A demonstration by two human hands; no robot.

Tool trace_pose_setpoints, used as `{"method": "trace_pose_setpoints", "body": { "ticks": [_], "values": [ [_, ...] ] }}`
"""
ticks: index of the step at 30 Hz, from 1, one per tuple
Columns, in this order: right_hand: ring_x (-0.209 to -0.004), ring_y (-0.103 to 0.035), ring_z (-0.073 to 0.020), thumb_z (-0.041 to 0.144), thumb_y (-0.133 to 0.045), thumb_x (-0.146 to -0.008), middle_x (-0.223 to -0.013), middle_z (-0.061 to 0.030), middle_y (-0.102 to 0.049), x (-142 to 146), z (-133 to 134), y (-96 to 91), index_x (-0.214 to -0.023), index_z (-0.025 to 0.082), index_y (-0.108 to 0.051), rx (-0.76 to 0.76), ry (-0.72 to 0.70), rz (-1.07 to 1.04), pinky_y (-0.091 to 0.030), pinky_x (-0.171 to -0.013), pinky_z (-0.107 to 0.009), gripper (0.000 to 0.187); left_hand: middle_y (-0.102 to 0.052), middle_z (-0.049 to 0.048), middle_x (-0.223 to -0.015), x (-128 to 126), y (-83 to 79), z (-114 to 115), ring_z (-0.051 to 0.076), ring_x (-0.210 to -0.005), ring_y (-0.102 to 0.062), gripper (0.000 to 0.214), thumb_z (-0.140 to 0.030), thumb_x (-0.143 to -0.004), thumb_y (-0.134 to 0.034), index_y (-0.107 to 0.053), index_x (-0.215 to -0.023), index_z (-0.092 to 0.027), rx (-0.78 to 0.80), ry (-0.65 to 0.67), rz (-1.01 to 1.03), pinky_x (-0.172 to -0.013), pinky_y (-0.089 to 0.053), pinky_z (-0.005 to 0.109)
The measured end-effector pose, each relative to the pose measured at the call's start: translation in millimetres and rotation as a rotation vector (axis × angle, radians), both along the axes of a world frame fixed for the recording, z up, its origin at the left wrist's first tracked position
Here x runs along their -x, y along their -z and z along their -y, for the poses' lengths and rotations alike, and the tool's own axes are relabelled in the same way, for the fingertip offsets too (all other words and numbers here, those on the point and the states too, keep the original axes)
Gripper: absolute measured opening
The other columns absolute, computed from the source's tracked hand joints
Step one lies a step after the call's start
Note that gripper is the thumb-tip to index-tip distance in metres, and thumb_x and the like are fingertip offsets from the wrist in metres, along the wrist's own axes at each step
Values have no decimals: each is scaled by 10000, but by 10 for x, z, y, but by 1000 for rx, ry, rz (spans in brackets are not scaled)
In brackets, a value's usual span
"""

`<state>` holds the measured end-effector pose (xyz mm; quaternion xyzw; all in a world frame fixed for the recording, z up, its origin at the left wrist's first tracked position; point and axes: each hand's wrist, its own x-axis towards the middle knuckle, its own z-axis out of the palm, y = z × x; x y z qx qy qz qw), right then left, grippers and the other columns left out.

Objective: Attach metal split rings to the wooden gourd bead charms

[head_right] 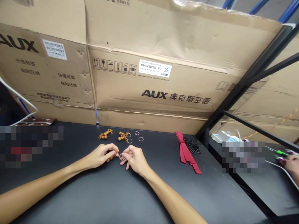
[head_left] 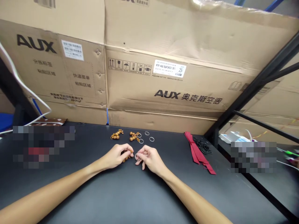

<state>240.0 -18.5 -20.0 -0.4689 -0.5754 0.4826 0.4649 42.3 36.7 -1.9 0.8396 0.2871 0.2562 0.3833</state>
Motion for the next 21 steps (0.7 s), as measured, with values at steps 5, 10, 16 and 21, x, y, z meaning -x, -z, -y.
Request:
{"method": "trace_pose_setpoints", "body": {
  "ticks": [5,10,16,21],
  "values": [
    [-553,-670,-155,395,-623,-797,-682,-13,-642,6,-10,-11,-804,160,-541,-16,-31,20,-391,-338,-156,249,-696,11,-773,-13,11,28,115,-617,-589,154,-280,-902,-472,-576,-869,-173,-29,8,25,-598,-443,209],
    [-592,-670,-158,404,-636,-798,-711,-24,-655,-2,-17,-52,-819,161,-541,17,-100,-16,-381,-374,-168,262,-708,-3,-737,-24,-27,64,114,-610,-592,105,-262,-888,-499,-545,-851,-176,-34,15,25,-587,-419,200],
    [-656,-621,-129,379,-632,-824,-745,-38,-683,-18,1,-98,-812,156,-597,-57,-139,30,-464,-599,-241,226,-711,-9,-737,-24,-54,71,94,-537,-531,106,-260,-882,-493,-542,-850,-172,-22,10,3,-547,-388,193],
    [-573,-544,-102,415,-653,-802,-713,-28,-666,-29,2,-127,-796,157,-593,-14,-167,6,-431,-576,-242,265,-705,-19,-720,-25,-38,68,85,-495,-495,83,-246,-882,-493,-528,-847,-180,-15,5,4,-533,-385,188]
  ]
}}
